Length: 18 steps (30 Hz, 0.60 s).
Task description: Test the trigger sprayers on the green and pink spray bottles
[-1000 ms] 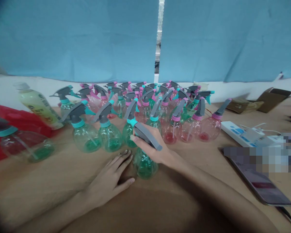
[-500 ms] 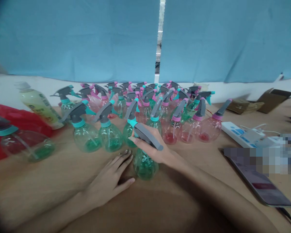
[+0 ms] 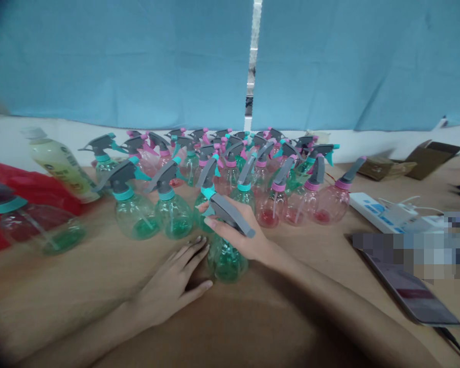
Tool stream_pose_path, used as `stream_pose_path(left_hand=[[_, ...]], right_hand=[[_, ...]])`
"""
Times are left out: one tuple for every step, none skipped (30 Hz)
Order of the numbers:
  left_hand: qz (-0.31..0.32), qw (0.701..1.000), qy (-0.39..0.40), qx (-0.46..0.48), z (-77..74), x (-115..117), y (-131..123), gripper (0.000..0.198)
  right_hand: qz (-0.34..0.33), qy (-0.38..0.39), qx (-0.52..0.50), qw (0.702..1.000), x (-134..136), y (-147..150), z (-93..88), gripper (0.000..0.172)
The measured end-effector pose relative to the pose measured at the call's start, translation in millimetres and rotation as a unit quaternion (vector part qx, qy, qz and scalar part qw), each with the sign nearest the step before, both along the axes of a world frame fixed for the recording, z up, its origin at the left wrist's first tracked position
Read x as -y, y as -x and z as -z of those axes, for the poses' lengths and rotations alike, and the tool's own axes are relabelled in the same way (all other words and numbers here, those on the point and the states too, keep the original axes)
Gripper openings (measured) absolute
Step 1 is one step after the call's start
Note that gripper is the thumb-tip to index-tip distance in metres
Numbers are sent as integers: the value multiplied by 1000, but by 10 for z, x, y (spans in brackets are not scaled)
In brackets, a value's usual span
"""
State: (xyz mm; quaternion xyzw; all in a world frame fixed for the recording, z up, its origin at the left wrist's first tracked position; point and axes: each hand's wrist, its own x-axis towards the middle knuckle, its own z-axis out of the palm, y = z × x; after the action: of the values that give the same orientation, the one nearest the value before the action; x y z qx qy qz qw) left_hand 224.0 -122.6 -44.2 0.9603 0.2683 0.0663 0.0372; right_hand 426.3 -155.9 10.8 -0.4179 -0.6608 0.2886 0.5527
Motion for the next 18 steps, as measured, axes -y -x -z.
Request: stream_pose_path(left_hand=[[-1,1000,1,-1,1,1,1,67],[-1,1000,3,0,4,2,2,68],[-2,1000,4,2,9,1,3,68],[-3,1000,5,5,15,-1,3,68],[-3,1000,5,7,22,-3,3,68],[-2,1000,6,7,29,-5,3,68],[-2,1000,7,8,35,-8,4,68],[-1,1000,7,9,40,-10,6,67],[-1,1000,8,13,43,-12,8,67],[1,1000,7,17,45,-13,10,67],[2,1000,6,22,45,-13,12,67],[3,1000,5,24,44,-13,13,67],[4,1000,4,23,41,-12,14,68],[4,1000,3,20,39,-11,14,68],[3,1000,3,17,36,-10,14,68],[2,1000,2,17,34,-9,13,67],[2,1000,0,19,33,-8,13,67],[2,1000,-2,22,34,-8,13,66]], right_hand=[[-3,-1,-2,1000,2,1,-5,23],[-6,-5,-6,1000,3,3,-11,23],[-11,-10,-11,1000,4,5,-17,23],[-16,-16,-16,1000,4,8,-22,23],[-20,-22,-21,999,2,11,-26,24],[-23,-26,-24,999,-1,13,-28,24],[-26,-28,-27,999,-4,15,-26,25],[-29,-29,-29,999,-8,15,-22,26],[-30,-30,-32,999,-12,15,-15,27],[-32,-30,-34,998,-16,14,-7,28],[-34,-29,-36,998,-20,13,2,28],[-38,-29,-38,998,-22,12,11,29],[-42,-28,-41,998,-23,12,19,29],[-46,-25,-45,998,-23,11,26,30],[-48,-21,-48,997,-23,11,31,31],[-49,-16,-51,997,-23,11,35,31],[-49,-10,-52,997,-23,11,38,32],[-48,-4,-52,998,-24,10,40,32]])
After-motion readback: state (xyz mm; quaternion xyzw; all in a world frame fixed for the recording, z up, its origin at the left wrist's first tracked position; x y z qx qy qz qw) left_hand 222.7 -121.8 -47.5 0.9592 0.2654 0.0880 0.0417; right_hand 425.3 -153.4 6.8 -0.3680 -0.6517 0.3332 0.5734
